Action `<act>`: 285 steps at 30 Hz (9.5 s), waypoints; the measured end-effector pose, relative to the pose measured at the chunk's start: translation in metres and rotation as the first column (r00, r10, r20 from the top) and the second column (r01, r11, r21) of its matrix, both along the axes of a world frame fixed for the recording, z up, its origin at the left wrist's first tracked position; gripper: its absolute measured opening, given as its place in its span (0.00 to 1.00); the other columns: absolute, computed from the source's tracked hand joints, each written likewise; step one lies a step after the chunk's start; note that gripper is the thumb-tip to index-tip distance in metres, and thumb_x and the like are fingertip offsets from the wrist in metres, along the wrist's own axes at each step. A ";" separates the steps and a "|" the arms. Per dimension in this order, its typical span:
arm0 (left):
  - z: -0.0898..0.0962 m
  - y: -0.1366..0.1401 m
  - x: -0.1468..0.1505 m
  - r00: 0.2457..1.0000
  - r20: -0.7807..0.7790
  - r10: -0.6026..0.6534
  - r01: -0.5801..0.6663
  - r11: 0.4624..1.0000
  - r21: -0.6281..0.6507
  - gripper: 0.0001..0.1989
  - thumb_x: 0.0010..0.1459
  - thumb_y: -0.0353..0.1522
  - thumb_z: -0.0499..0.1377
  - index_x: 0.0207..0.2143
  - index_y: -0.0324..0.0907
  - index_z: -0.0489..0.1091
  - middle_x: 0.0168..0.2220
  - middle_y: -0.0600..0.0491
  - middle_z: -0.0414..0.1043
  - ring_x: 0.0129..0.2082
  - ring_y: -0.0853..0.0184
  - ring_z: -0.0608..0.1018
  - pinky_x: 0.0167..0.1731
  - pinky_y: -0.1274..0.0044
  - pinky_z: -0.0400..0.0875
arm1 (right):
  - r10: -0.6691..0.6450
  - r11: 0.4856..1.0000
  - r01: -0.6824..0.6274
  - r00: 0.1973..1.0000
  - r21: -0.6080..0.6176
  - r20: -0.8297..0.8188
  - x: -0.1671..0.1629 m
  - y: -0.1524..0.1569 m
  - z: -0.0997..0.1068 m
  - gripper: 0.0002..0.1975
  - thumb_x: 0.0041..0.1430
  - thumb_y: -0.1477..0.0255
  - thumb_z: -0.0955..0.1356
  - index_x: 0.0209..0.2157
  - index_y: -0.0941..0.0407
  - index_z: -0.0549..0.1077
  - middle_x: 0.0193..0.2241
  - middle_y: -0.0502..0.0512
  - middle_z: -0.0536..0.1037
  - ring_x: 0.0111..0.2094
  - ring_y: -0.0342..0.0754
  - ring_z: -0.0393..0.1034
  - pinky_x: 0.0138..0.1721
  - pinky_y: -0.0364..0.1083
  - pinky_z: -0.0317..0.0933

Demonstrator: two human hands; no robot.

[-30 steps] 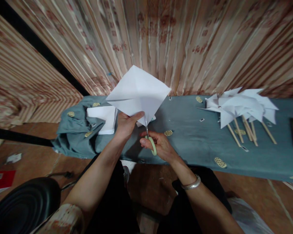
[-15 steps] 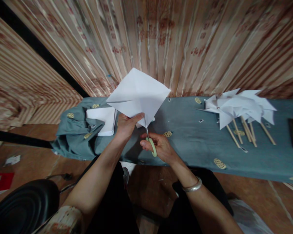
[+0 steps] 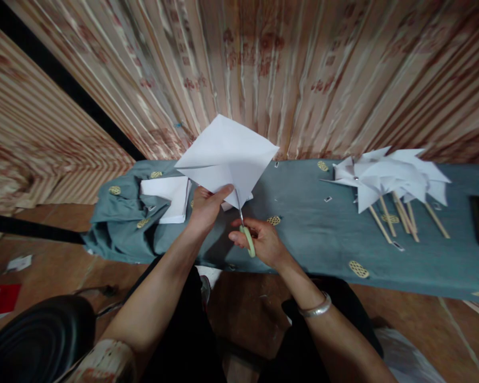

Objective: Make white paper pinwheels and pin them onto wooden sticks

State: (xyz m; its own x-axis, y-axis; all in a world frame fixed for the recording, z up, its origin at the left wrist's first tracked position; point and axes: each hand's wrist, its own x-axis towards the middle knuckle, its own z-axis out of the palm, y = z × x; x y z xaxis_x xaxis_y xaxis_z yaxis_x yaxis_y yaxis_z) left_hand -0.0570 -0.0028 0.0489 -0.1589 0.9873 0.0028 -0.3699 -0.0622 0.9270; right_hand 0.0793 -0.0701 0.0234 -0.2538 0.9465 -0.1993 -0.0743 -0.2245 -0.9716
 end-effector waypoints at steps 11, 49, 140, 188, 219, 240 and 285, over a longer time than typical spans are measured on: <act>-0.004 0.002 -0.003 0.997 -0.079 -0.021 0.023 0.999 0.032 0.05 0.44 0.30 0.69 0.27 0.42 0.78 0.31 0.52 0.81 0.31 0.65 0.80 0.39 0.73 0.76 | -0.003 1.000 0.003 1.000 -0.006 0.009 0.000 0.000 -0.005 0.24 0.38 0.55 0.80 0.33 0.56 0.79 0.19 0.47 0.76 0.21 0.41 0.69 0.24 0.42 0.66; -0.009 -0.002 0.004 0.990 -0.121 -0.078 0.081 0.997 0.017 0.09 0.43 0.33 0.67 0.29 0.40 0.75 0.29 0.54 0.78 0.29 0.67 0.77 0.36 0.75 0.71 | -0.077 0.997 0.078 0.996 -0.021 0.052 0.002 0.001 -0.007 0.26 0.36 0.53 0.79 0.32 0.56 0.77 0.18 0.47 0.76 0.21 0.42 0.71 0.25 0.42 0.66; -0.001 -0.017 0.008 0.974 -0.113 -0.197 0.198 0.980 -0.004 0.08 0.40 0.32 0.67 0.23 0.40 0.71 0.22 0.57 0.72 0.23 0.70 0.71 0.26 0.77 0.67 | -0.134 0.987 0.118 0.979 0.111 0.152 0.006 0.004 0.004 0.26 0.39 0.47 0.77 0.18 0.56 0.73 0.13 0.49 0.71 0.16 0.41 0.64 0.18 0.41 0.59; -0.006 -0.026 0.006 0.869 0.164 -0.467 0.493 0.848 -0.196 0.21 0.41 0.47 0.68 0.31 0.40 0.79 0.33 0.45 0.81 0.36 0.56 0.81 0.37 0.69 0.74 | -0.484 0.875 0.483 0.872 -0.039 -0.071 0.088 0.016 0.013 0.14 0.34 0.66 0.78 0.27 0.52 0.77 0.24 0.48 0.80 0.25 0.48 0.72 0.30 0.47 0.68; -0.013 -0.004 0.037 0.997 -0.021 -0.069 0.069 0.998 0.000 0.23 0.38 0.31 0.71 0.41 0.40 0.76 0.35 0.50 0.80 0.38 0.61 0.80 0.44 0.70 0.74 | 0.091 0.994 -0.083 0.988 -0.065 0.124 0.059 -0.024 -0.002 0.27 0.45 0.48 0.75 0.38 0.56 0.79 0.27 0.53 0.80 0.29 0.46 0.73 0.31 0.44 0.67; -0.014 -0.011 0.042 0.986 -0.087 -0.144 0.146 0.989 0.018 0.21 0.39 0.30 0.70 0.40 0.39 0.77 0.29 0.52 0.79 0.37 0.60 0.80 0.43 0.69 0.75 | 0.073 0.997 -0.069 0.989 -0.040 0.127 0.065 -0.023 -0.004 0.24 0.48 0.51 0.75 0.38 0.56 0.80 0.26 0.52 0.79 0.27 0.45 0.72 0.30 0.42 0.66; -0.016 -0.010 0.039 0.979 -0.098 -0.179 0.181 0.983 0.014 0.21 0.36 0.32 0.71 0.37 0.40 0.74 0.30 0.52 0.78 0.31 0.63 0.78 0.36 0.70 0.75 | 0.002 0.992 0.022 0.982 -0.123 0.189 0.063 -0.023 -0.012 0.26 0.40 0.52 0.78 0.36 0.56 0.79 0.21 0.48 0.74 0.24 0.44 0.70 0.25 0.43 0.62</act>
